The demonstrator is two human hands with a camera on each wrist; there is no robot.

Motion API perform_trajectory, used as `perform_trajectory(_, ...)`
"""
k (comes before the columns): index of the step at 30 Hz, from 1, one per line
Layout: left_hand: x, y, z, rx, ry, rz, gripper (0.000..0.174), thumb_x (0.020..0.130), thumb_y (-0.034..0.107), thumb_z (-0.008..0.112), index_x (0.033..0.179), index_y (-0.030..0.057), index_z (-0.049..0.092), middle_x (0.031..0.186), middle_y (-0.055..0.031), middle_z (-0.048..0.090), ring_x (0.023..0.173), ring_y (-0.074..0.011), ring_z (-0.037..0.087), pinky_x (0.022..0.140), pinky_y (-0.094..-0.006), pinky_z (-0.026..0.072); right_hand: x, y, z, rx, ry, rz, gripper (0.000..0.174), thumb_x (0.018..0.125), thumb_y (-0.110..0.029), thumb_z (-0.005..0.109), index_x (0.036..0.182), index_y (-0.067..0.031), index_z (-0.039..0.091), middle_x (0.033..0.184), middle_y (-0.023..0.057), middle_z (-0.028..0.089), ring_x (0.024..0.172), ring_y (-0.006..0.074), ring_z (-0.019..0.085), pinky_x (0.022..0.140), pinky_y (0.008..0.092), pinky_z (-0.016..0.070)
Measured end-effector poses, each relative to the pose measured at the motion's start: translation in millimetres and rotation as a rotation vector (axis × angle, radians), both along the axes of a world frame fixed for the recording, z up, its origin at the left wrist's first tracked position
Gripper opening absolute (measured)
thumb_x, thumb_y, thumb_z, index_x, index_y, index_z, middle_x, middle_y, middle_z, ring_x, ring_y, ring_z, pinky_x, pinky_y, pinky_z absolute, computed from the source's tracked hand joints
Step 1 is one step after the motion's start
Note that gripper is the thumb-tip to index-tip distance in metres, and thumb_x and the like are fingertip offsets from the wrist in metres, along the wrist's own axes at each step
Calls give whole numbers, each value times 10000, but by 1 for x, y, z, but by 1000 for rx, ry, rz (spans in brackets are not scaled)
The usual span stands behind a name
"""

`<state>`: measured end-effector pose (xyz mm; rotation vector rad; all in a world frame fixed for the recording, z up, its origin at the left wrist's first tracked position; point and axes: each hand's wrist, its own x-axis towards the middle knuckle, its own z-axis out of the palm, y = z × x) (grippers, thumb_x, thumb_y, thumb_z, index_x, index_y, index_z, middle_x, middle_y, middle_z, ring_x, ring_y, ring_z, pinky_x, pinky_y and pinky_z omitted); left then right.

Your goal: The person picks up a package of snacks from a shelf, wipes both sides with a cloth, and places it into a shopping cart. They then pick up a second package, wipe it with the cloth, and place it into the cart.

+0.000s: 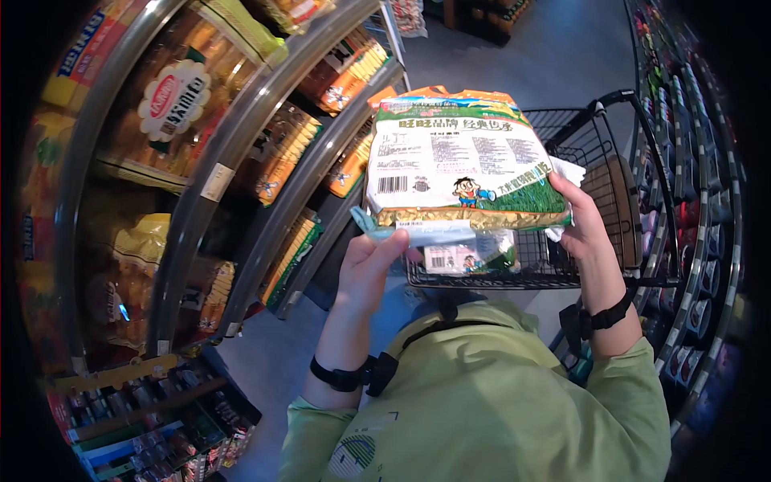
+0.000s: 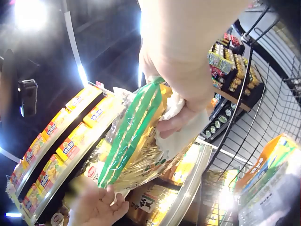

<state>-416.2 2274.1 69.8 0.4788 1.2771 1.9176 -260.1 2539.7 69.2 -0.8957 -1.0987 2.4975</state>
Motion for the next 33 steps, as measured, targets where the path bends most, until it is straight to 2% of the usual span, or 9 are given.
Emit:
perform_trajectory(3, 2, 18, -14, -201, 66, -189, 372, 964, 284, 481, 840, -15, 664, 914, -79, 677, 870, -105, 586, 804, -263, 441, 20, 13, -12, 28, -25, -47, 445, 868, -255, 603, 1222, 1, 515, 1144, 95, 612, 1018, 184, 607, 890, 328, 480)
perform_trajectory(6, 3, 29, -42, -354, 34, -287, 351, 981, 287, 432, 917, 11, 638, 1004, -116, 664, 928, -117, 588, 852, -268, 445, 41, 27, -24, 64, -112, -113, 437, 865, -245, 605, 1218, 0, 520, 1143, 92, 614, 1020, 181, 606, 883, 322, 480)
perform_trajectory(8, 3, 33, -60, -394, 70, -299, 329, 977, 297, 440, 942, 36, 636, 991, -82, 663, 914, -98, 583, 829, -253, 445, 57, 41, -40, 82, -163, -131, 436, 858, -240, 612, 1213, -2, 525, 1133, 83, 617, 1012, 172, 603, 875, 312, 471)
perform_trajectory(11, 4, 34, -79, -485, 39, -227, 257, 963, 255, 464, 970, 49, 617, 948, -34, 659, 907, -86, 579, 817, -246, 443, 79, 60, -63, 243, -297, -170, 473, 846, -275, 628, 1217, -2, 522, 1117, 79, 620, 1009, 174, 595, 871, 324, 460)
perform_trajectory(19, 9, 23, -108, -577, -49, -174, 228, 955, 239, 477, 988, 57, 609, 948, -32, 652, 916, -93, 578, 828, -241, 435, 109, 101, -122, 276, -444, -136, 510, 835, -257, 639, 1256, -14, 484, 1152, 66, 594, 1046, 167, 565, 884, 327, 438)
perform_trajectory(26, 16, 11, -113, -583, -60, -111, 213, 954, 219, 481, 985, 51, 607, 958, -50, 649, 873, -104, 584, 815, -247, 452, 128, 134, -149, 272, -563, -27, 517, 829, -129, 614, 1310, -55, 439, 1177, 79, 583, 1081, 203, 545, 917, 344, 405)
perform_trajectory(28, 16, 9, -113, -587, -49, -100, 212, 953, 221, 484, 983, 50, 607, 959, -53, 649, 868, -106, 584, 813, -250, 455, 126, 139, -142, 450, -818, 55, 528, 814, -85, 597, 1314, -41, 433, 1184, 84, 579, 1089, 201, 540, 931, 328, 393)
perform_trajectory(29, 18, 9, -112, -602, -45, -85, 212, 952, 222, 487, 980, 49, 607, 959, -56, 649, 863, -109, 585, 811, -252, 458, 130, 145, -150, 512, -769, 95, 548, 805, -63, 576, 1328, -24, 415, 1190, 86, 574, 1105, 208, 530, 946, 322, 381)
perform_trajectory(33, 22, 13, -102, -607, -80, -47, 174, 929, 192, 498, 924, 55, 606, 931, -20, 640, 829, -84, 527, 748, -221, 410, 130, 159, -181, 1072, -1060, 261, 571, 816, -153, 549, 1364, -145, 388, 1167, 216, 582, 1123, 360, 540, 927, 431, 424)
